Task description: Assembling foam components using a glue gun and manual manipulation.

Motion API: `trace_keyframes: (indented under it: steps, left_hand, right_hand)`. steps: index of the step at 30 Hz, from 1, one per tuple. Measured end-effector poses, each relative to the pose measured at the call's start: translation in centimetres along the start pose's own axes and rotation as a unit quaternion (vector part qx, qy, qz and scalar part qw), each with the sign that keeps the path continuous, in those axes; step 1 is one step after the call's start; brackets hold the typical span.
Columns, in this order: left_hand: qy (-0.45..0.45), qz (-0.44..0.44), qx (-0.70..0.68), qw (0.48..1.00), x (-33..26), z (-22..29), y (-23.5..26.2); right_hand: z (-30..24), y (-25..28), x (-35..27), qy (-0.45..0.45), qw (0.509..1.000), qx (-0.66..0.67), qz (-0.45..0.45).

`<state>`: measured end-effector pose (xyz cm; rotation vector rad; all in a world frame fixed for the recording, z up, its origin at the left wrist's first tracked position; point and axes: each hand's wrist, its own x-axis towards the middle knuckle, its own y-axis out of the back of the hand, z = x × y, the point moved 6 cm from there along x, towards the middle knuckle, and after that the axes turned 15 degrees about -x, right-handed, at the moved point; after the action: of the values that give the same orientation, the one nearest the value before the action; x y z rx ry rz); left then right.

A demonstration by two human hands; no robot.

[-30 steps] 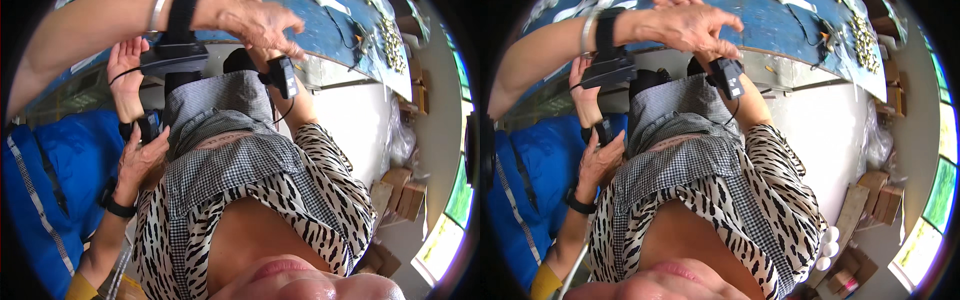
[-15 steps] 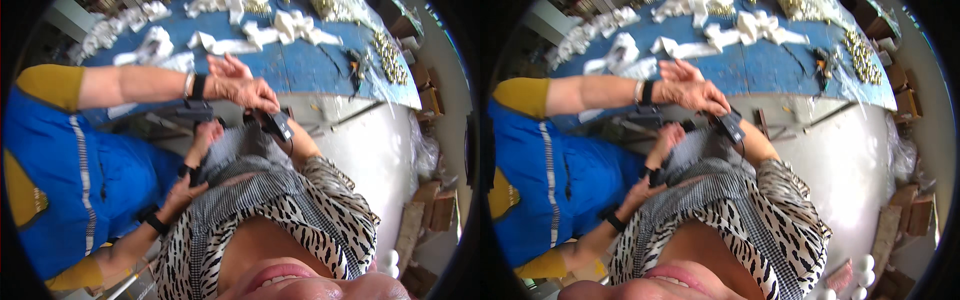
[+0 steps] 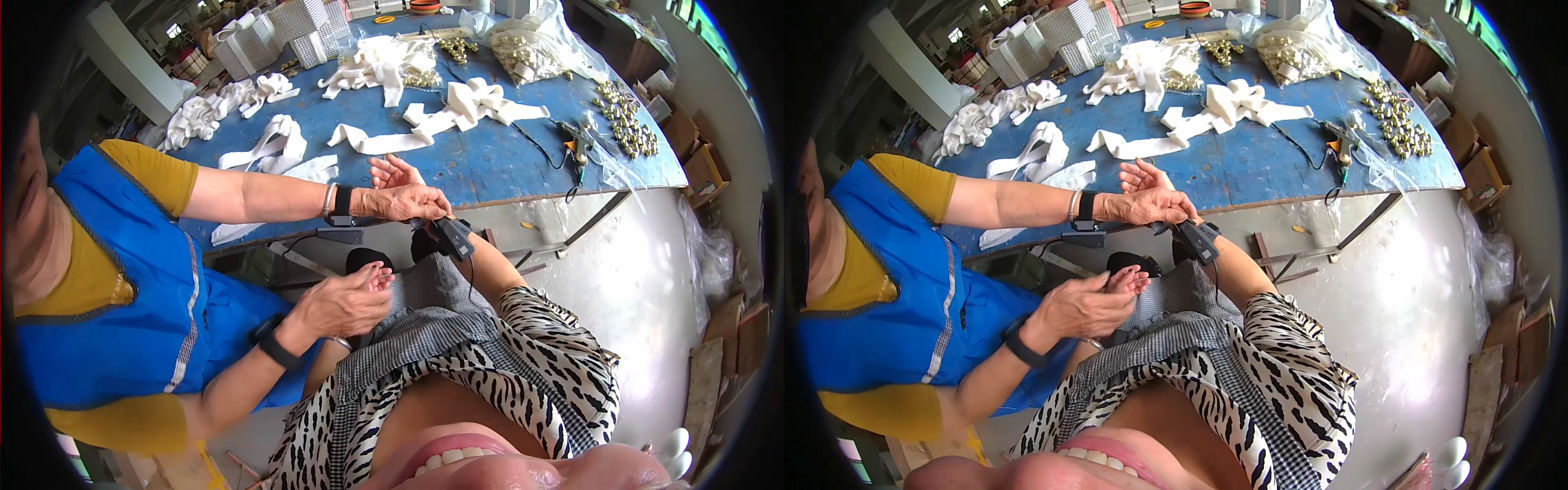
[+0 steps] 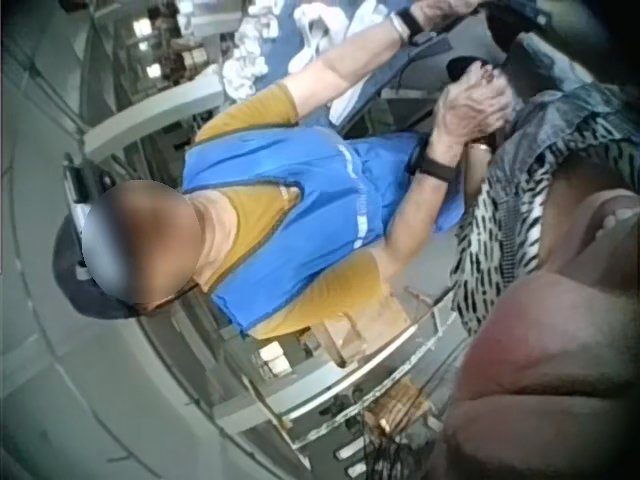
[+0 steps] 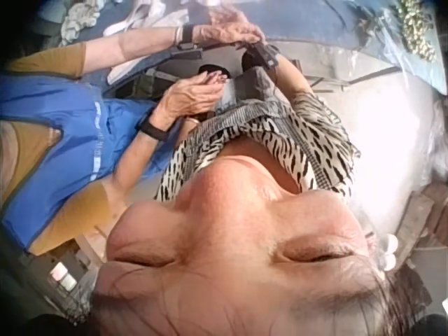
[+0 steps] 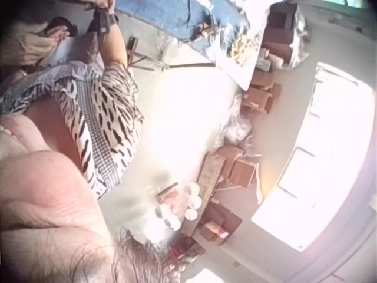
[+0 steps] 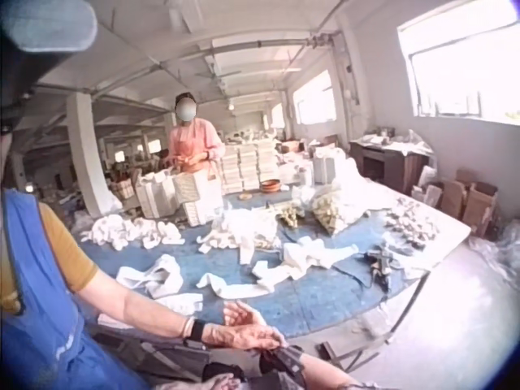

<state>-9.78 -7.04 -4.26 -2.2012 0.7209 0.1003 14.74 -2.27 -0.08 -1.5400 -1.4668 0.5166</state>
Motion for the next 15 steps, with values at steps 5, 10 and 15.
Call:
trace_keyframes:
  steps: [5,10,15]
  left_hand:
    - [0.062,0.160,-0.402,0.899,8.9,-5.8,-4.1]
    - [-0.055,0.099,-0.801,0.588,12.5,-5.8,-5.6]
    - [0.129,0.229,-0.768,0.584,12.0,-8.4,-5.6]
  right_hand:
    - [1.3,2.3,0.3,-0.016,0.999,0.001,-0.032]
    - [1.5,2.9,0.5,-0.039,0.998,0.033,-0.036]
    - [1.7,1.2,-0.7,-0.045,0.987,0.054,-0.146]
